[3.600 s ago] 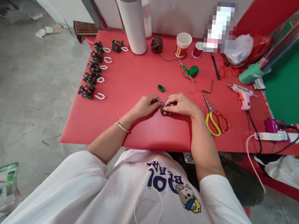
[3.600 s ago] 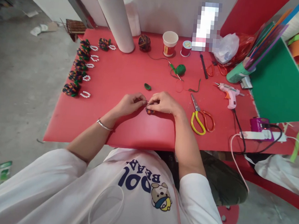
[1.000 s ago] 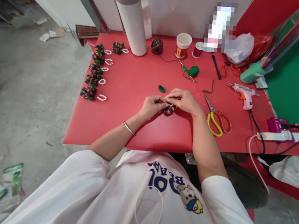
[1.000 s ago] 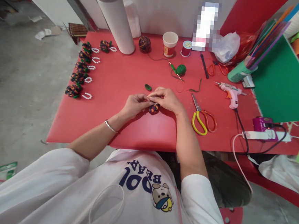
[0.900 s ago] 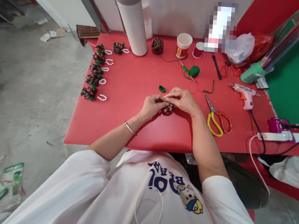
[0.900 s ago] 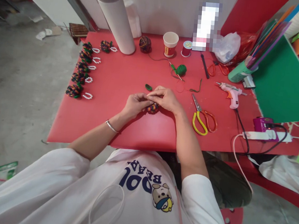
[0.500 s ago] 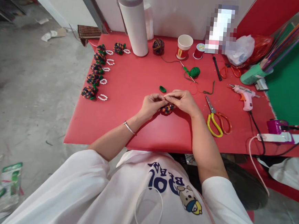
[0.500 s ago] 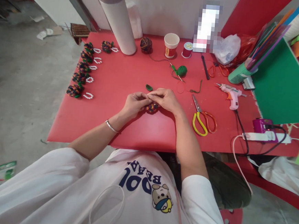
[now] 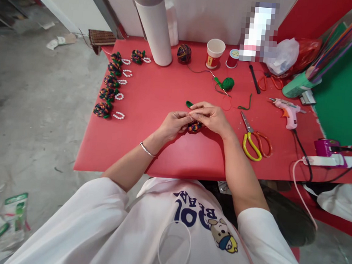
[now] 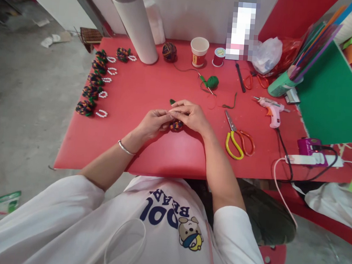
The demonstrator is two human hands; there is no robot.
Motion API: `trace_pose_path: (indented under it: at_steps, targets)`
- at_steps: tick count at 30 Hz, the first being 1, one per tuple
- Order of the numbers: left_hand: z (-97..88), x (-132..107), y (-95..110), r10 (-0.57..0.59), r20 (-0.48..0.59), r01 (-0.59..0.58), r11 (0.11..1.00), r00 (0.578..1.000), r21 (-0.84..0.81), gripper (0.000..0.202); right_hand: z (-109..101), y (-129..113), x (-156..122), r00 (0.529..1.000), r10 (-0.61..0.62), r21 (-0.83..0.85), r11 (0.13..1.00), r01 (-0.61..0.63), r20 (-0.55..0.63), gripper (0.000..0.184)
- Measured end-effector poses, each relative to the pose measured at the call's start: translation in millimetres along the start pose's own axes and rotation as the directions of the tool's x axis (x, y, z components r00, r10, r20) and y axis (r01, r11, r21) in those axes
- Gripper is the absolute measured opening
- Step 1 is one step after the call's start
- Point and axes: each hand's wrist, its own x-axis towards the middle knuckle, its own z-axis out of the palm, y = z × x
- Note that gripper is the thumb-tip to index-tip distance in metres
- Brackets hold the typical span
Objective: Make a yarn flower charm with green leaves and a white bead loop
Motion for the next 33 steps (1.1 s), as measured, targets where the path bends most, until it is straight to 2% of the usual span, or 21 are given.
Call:
trace_pose_path:
  at_steps: [10, 15, 17, 20, 22, 25, 29, 33]
  targets:
    - [1.0, 1, 3, -0.002, -0.044, 0.003, 1.0, 0.999, 0.01, 0.042, 1, -1, -1, 1.0, -0.007, 0.01, 1.0, 0.006, 0.027, 0.023]
    - [0.0, 1, 3, -0.016, 0.063, 0.013, 0.999, 0.998, 0.039, 0.036, 6, 1, 1, 0.999, -0.015, 0.038, 0.999, 0.014, 0.037, 0.024]
    - [-0.4, 0, 3, 0.007, 0.051, -0.011, 0.998, 0.999, 0.069, 0.03, 7, 0, 1, 1.0, -0.005, 0.029, 1.0, 0.005, 0.014, 0.023]
    - [0.2, -2, 8, 0.16, -0.033, -0.15, 0.968, 0.987, 0.2, 0.015, 8, -3, 1, 0.998, 0.016, 0.004, 1.0, -0.016, -0.062, 0.027]
    - [1.3, -4, 11, 0.324, -0.079, -0.281, 0.898, 0.943, 0.339, 0.007, 8, -3, 1, 0.995, 0.051, 0.021, 0.999, -0.049, -0.085, 0.035]
    - [2.7, -6, 12, 0.49, -0.092, -0.383, 0.772, 0.867, 0.508, 0.012, 8, -3, 0, 0.989, 0.135, 0.068, 0.989, -0.131, -0.054, 0.048]
    - [1.2, -7, 5, 0.541, -0.039, -0.401, 0.667, 0.84, 0.628, 0.018, 10, -2, 0, 0.982, 0.179, 0.072, 0.982, -0.175, -0.052, 0.054]
    - [-1.8, -5, -1, 0.59, -0.016, -0.434, 0.612, 0.807, 0.661, 0.017, 11, 0, 2, 0.978, 0.198, 0.114, 0.975, -0.19, -0.063, 0.053]
